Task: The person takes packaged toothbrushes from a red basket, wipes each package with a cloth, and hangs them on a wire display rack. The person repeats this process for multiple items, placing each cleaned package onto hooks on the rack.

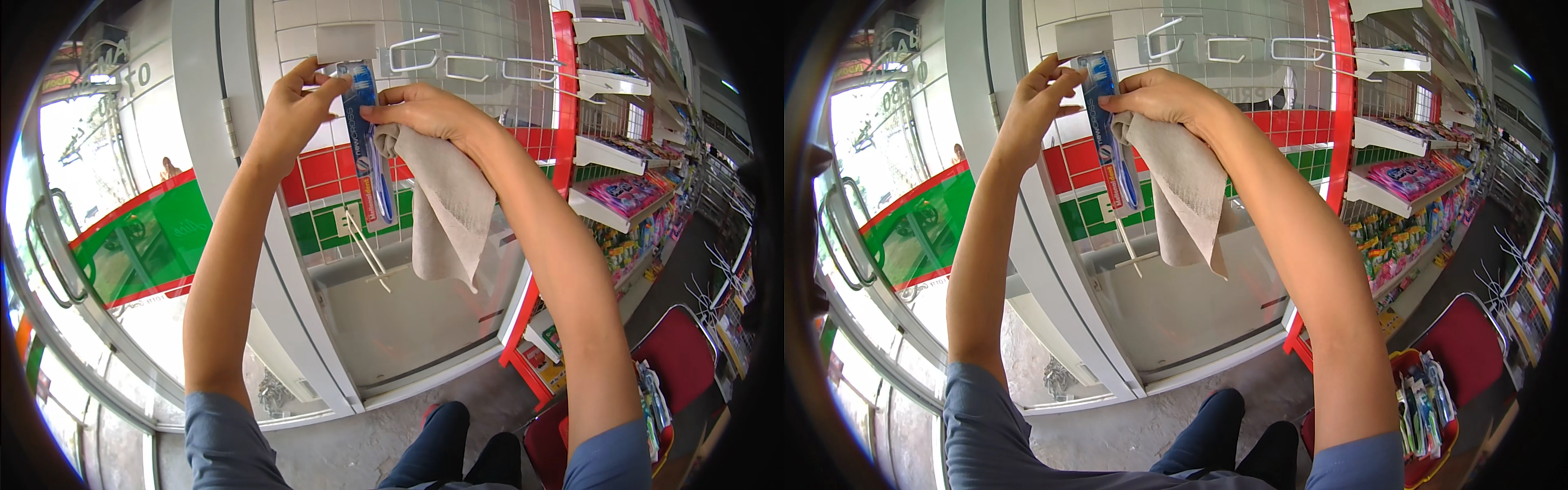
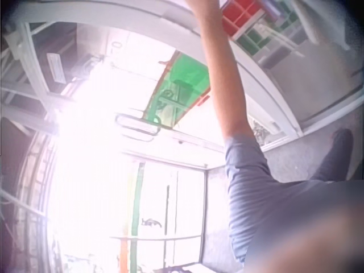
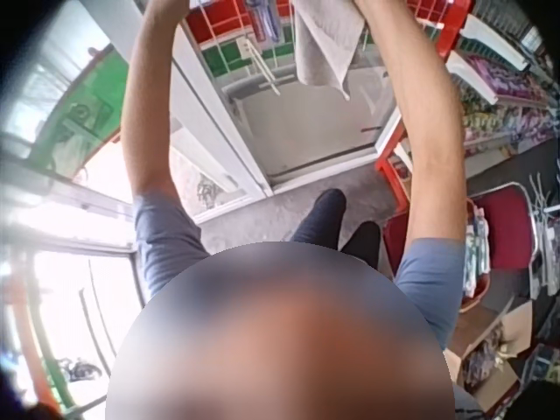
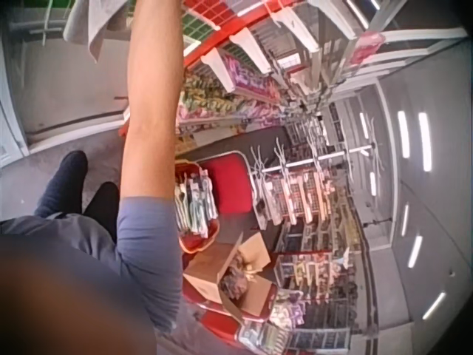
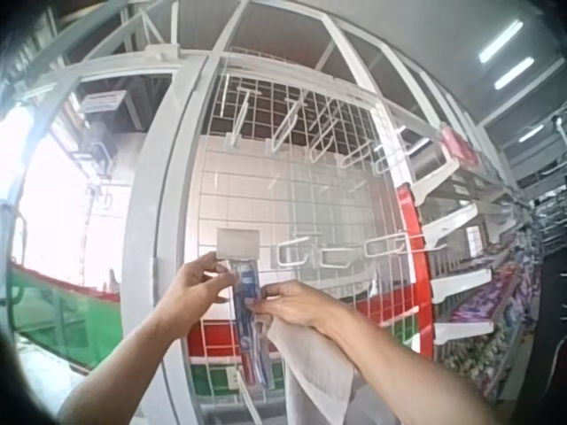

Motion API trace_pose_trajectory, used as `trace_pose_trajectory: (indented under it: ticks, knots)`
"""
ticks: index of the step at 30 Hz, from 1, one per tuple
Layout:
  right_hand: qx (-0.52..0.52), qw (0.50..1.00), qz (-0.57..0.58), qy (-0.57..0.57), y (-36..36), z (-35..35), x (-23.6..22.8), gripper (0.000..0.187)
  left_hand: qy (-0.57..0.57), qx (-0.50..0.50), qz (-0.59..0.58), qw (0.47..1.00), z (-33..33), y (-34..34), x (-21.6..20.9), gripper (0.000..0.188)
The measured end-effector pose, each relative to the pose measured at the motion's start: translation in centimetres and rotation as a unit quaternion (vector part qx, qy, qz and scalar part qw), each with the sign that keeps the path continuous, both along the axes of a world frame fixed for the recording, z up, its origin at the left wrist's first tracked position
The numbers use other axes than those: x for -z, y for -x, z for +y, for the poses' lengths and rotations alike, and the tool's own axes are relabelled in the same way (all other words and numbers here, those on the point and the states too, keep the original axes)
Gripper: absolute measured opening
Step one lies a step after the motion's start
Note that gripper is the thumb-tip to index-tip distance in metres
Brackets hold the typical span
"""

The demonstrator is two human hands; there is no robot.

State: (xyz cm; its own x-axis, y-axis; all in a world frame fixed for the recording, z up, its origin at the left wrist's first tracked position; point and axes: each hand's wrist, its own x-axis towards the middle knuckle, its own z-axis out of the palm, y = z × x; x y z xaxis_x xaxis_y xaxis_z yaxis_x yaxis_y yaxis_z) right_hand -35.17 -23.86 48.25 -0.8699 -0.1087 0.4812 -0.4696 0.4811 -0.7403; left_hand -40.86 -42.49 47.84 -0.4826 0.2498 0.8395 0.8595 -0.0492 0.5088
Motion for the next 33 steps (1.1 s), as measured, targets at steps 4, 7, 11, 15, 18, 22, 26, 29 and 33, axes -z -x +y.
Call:
trace_pose_trajectory:
  ticks: [4, 7, 11, 15, 18, 22, 26, 29, 33]
  knots:
    - [0.017, 1.0, -0.001, -0.024, -0.4, 0.0, 0.0, 0.037, -0.047, -0.002, 0.01, 0.999, -0.2, 1.1, -1.1, 0.039]
    - [0.019, 1.0, 0.005, -0.016, -0.5, -0.1, 0.1, 0.038, -0.067, 0.025, 0.037, 0.997, -0.3, 1.5, -1.8, 0.041]
    - [0.016, 1.0, 0.02, 0.007, -0.6, -0.2, 0.0, 0.034, 0.01, -0.048, 0.023, 0.999, -0.7, 1.9, -3.1, 0.038]
    - [0.063, 0.996, 0.007, -0.055, -0.8, 0.3, -0.9, 0.046, 0.022, -0.067, 0.021, 0.997, -0.8, 1.8, -3.8, 0.045]
    - [0.026, 0.999, -0.001, -0.025, -1.0, 0.9, -1.2, 0.046, -0.019, -0.031, 0.009, 0.999, -0.7, 1.1, -3.9, 0.047]
    - [0.086, 0.991, 0.036, -0.092, 0.0, 0.5, -1.4, 0.044, -0.048, 0.055, -0.073, 0.995, -0.3, -0.5, -4.6, 0.054]
    - [0.113, 0.988, 0.04, -0.101, 0.3, 0.7, -1.4, 0.043, -0.01, 0.084, -0.068, 0.994, -0.6, -1.1, -4.0, 0.047]
    - [0.121, 0.988, 0.021, -0.093, 0.4, 0.9, -1.3, 0.043, -0.012, 0.074, 0.029, 0.997, -0.9, -0.3, -3.3, 0.036]
    - [0.109, 0.987, 0.022, -0.115, 0.8, 0.7, -1.2, 0.043, 0.027, 0.054, 0.054, 0.997, -1.4, 1.4, -3.0, 0.033]
